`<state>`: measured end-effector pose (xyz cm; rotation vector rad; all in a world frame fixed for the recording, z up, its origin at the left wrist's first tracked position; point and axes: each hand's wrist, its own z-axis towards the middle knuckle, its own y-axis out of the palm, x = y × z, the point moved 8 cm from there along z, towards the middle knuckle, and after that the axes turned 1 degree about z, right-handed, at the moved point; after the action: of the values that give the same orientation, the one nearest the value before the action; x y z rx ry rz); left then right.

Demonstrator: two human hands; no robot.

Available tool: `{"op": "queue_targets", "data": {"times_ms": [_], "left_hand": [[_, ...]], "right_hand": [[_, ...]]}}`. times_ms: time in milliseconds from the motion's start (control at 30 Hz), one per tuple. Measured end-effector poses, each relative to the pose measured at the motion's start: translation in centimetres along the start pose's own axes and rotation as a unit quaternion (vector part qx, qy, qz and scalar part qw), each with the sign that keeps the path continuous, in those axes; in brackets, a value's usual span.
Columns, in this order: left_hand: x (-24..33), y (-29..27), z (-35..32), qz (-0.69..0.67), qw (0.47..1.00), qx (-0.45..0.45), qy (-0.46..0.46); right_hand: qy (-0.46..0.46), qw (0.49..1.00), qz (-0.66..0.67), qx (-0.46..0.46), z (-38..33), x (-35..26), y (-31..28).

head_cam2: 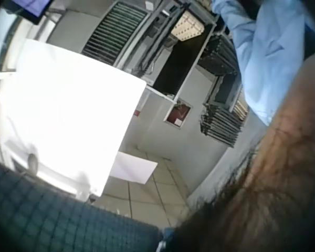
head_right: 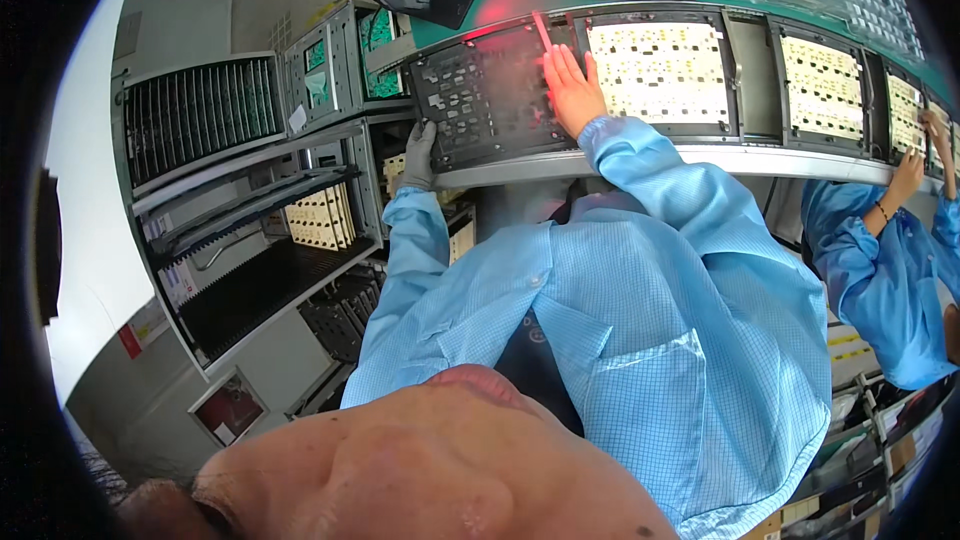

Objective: The recorder is placing circuit boards into a manufacturing jig or testing station on an assembly line.

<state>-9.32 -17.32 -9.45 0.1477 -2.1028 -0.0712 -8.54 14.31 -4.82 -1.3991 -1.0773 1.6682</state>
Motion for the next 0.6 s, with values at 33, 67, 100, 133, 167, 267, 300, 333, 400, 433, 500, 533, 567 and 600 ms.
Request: {"op": "queue_targets", "data": {"times_ms": [33,67,100,133,167,267,300,333,400,433,500,533,567,600], "left_hand": [[-0.1,-0.3,0.3,0.005,1.000,-0.005,-0.007],[-0.1,-0.5,0.8,0.008,1.000,-0.011,-0.008],[-0.5,-0.3,1.2,0.006,1.000,-0.019,-0.010],[-0.7,-0.2,1.7,0.005,1.000,-0.026,-0.013],[-1.0,-0.5,1.9,0.014,0.999,-0.033,-0.020],[-2.0,-0.4,2.7,0.045,0.998,-0.041,-0.025],[-1.9,0.5,2.8,0.066,0.997,-0.042,-0.019],[-1.8,1.2,2.6,0.084,0.996,-0.038,-0.012],[-1.1,3.0,2.6,0.264,0.964,-0.025,0.029],[-0.5,4.0,2.3,0.346,0.937,-0.016,0.047],[-0.6,5.5,2.2,0.329,0.940,-0.069,0.053],[-1.1,5.0,2.1,0.307,0.947,-0.077,0.059],[0.3,7.1,1.1,0.374,0.924,-0.075,0.017],[0.9,9.4,0.8,0.284,0.940,-0.171,0.076]], "right_hand": [[0.002,1.000,0.001,0.003,0.0,0.0,-0.1],[0.004,1.000,0.002,0.007,0.0,-0.1,0.0],[0.006,1.000,-0.001,0.008,-0.1,0.0,-0.1],[0.016,1.000,-0.020,-0.002,-0.1,0.0,0.0],[0.020,1.000,-0.024,0.001,-0.2,-0.1,0.3],[0.031,0.999,-0.040,-0.003,-0.4,0.0,0.8],[0.045,0.998,-0.039,0.007,-0.6,0.4,0.6],[0.053,0.998,-0.037,0.015,-0.7,0.8,0.5],[0.080,0.995,-0.057,0.023,-1.1,1.8,0.1],[0.081,0.993,-0.088,0.017,-1.2,2.4,0.0],[0.098,0.992,-0.080,-0.013,-1.6,2.7,-0.4],[0.102,0.992,-0.072,-0.014,-1.9,2.3,0.1],[0.109,0.992,-0.065,-0.017,-2.7,3.3,0.0],[0.090,0.995,-0.033,0.026,-3.5,4.2,0.0]]}}
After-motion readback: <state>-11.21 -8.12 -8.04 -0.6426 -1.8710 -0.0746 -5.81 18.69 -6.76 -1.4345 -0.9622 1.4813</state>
